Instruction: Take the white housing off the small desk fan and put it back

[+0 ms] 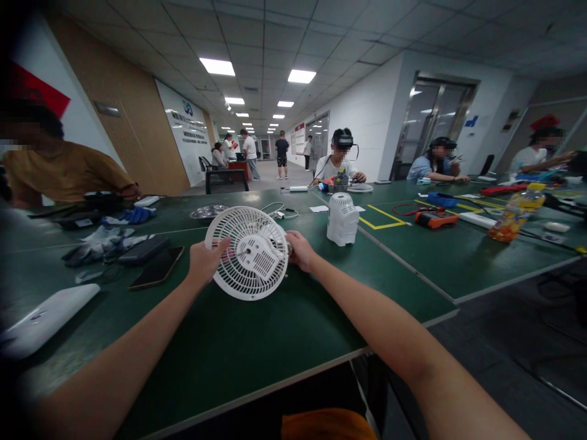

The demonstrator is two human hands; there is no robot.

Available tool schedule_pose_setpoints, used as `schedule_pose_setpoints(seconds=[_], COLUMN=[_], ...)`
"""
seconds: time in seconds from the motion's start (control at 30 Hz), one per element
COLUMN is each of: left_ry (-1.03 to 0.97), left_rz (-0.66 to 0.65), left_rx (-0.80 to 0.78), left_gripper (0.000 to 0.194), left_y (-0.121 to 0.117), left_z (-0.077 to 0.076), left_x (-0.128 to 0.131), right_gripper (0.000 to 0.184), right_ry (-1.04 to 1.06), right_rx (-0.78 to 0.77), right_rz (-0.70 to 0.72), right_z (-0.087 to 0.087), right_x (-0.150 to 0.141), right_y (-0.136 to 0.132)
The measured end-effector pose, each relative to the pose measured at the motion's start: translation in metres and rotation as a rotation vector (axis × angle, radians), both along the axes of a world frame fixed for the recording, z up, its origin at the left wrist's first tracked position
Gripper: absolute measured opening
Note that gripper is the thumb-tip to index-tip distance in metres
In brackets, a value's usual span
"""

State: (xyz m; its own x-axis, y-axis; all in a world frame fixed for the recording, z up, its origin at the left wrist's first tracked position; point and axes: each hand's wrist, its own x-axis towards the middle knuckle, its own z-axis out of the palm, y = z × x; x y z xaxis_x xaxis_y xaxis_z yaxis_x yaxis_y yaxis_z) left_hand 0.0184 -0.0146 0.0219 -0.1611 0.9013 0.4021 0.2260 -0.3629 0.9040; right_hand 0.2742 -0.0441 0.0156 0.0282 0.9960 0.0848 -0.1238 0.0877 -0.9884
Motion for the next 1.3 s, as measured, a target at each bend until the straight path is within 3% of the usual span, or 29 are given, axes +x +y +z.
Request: schedule_pose_setpoints(seconds=[0.23, 0.43, 0.57, 0.73, 0.9, 1.0, 1.13, 1.23, 1.3], left_ry=[0.064, 0.02, 0.014, -0.003, -0.022, -0.023, -0.018, -0.024, -0.01], left_rz=[-0.054, -0.07, -0.064, -0.042, -0.039, -0.052, -0.047, -0.043, -0.032], left_rx=[-0.019, -0.058, -0.098, -0.134, -0.162, -0.169, -0.178, -0.199, -0.205], left_gripper=[0.021, 0.023, 0.023, 0.022, 0.023, 0.024, 0.024, 0.026, 0.027], left_y=[-0.003, -0.005, -0.003, 0.004, 0.008, 0.007, 0.006, 0.007, 0.008], left_z=[0.003, 0.003, 0.002, -0.003, -0.005, -0.004, -0.004, -0.004, -0.005], left_x=[0.002, 0.001, -0.001, -0.007, -0.012, -0.014, -0.014, -0.014, -0.014], right_gripper=[0.058, 0.059, 0.067, 0.077, 0.083, 0.072, 0.054, 0.061, 0.072], right_ry=[-0.031, -0.178, -0.796, -1.051, -1.153, -1.2, -1.237, -1.167, -1.07], right_rx=[0.014, 0.06, 0.214, 0.135, 0.08, 0.22, 0.455, 0.394, 0.277], right_rz=[-0.146, -0.474, -0.704, -0.712, -0.673, -0.725, -0.981, -1.187, -1.223], right_z=[0.003, 0.006, 0.008, 0.002, 0.001, 0.014, 0.037, 0.039, 0.031], right_x=[0.013, 0.041, 0.076, 0.09, 0.082, 0.081, 0.092, 0.111, 0.125], right_y=[0.009, 0.013, 0.013, 0.014, 0.011, 0.006, -0.003, -0.004, 0.001])
